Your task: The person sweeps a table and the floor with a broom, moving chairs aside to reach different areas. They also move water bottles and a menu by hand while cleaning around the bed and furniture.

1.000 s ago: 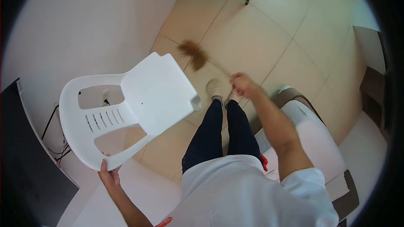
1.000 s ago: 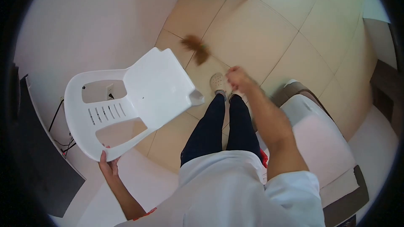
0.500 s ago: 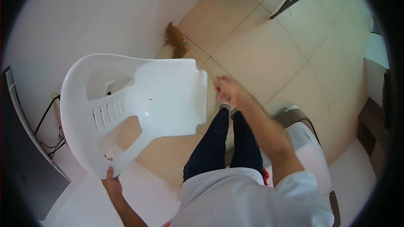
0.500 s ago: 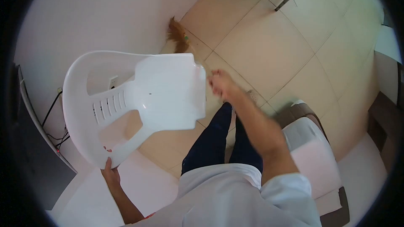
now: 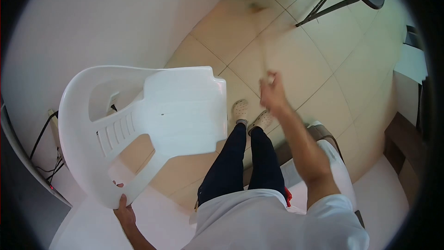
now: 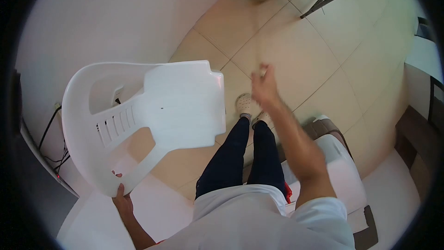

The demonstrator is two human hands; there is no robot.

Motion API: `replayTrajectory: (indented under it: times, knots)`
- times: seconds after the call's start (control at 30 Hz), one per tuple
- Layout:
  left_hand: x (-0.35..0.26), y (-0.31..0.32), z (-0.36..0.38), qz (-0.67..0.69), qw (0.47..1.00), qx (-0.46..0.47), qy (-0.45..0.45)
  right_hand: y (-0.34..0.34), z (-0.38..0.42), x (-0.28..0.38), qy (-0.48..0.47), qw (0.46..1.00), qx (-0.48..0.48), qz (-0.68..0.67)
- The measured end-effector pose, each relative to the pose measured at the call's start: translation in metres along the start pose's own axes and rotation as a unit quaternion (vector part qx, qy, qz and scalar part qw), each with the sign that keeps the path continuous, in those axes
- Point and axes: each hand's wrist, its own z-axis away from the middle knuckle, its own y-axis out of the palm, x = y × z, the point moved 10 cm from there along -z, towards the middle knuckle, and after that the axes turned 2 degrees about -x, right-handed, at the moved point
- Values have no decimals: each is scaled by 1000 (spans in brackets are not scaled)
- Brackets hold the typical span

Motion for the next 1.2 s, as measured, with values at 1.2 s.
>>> replayTrajectory:
  times: [1.2]
  knots:
    - [12, -44, -175, -44, 971, 204, 118, -108, 470, -254, 128, 978, -155, -61]
